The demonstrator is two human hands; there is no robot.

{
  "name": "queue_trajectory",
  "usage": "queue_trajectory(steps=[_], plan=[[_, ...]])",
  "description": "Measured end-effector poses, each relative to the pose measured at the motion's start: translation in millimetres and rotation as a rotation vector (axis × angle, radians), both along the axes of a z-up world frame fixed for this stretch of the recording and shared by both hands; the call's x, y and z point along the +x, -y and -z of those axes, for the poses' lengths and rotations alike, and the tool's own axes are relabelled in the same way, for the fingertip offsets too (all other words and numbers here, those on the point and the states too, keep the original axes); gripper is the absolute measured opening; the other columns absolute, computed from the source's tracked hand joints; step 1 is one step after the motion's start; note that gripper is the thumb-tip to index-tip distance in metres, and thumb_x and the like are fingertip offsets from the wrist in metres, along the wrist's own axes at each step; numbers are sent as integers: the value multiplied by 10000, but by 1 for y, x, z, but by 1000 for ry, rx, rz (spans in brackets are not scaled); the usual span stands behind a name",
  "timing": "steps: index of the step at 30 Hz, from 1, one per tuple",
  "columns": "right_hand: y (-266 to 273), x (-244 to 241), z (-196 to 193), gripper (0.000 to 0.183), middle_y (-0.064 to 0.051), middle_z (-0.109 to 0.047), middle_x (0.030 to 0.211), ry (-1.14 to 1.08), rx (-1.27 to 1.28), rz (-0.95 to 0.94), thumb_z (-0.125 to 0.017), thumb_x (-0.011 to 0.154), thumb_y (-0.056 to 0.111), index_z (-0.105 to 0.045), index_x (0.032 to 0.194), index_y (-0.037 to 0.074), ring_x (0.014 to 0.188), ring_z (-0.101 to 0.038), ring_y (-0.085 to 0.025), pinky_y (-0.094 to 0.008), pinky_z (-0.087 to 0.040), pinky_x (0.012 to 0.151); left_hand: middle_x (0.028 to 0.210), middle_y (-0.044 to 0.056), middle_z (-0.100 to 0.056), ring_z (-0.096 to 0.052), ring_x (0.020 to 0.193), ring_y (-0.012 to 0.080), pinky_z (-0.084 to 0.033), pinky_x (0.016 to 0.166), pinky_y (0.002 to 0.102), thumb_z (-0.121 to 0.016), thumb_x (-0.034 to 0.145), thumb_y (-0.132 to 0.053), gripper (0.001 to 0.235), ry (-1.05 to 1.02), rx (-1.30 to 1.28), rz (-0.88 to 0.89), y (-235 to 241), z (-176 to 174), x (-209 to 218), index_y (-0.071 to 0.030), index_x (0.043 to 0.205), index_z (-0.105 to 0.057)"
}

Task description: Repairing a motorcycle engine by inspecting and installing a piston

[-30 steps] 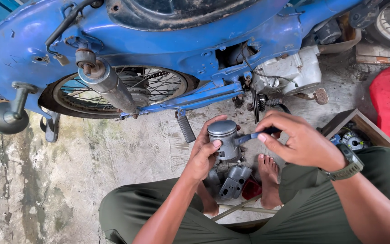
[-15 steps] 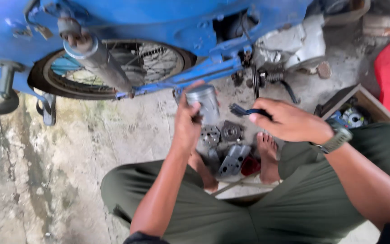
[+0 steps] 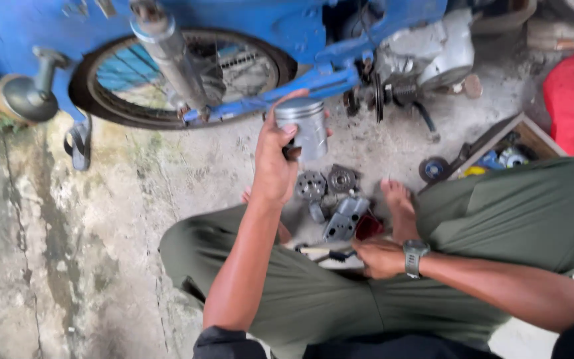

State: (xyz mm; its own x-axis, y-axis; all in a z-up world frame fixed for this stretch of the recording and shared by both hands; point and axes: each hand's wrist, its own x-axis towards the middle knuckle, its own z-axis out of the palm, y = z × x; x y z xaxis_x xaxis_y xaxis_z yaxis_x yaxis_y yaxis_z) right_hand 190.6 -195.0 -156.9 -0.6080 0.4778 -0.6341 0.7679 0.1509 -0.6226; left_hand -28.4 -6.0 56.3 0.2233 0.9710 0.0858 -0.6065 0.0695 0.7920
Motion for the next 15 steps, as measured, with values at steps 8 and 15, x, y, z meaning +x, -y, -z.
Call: queue_trajectory(steps=[8,15], plan=[[-4,-22,-8,298,-129,-659,958,216,-223,91,-628,781,177,-496,1046,151,862,-651,-351,-468,-491,671,1268,147,-639,-655,1101,258,-511,949,375,-633,861,-453,663,-236,44,57,-27,-30,-15,-94,1409,-532],[-40,-21,-14,349,-89,-684,1063,254,-363,108,-711,751,325,-569,1038,186,920,-675,-289,-393,-507,723,1355,87,-590,-624,1184,254,-474,964,417,-549,940,-563,634,-415,-10,150,-83,-38,-23,-147,1416,-503]])
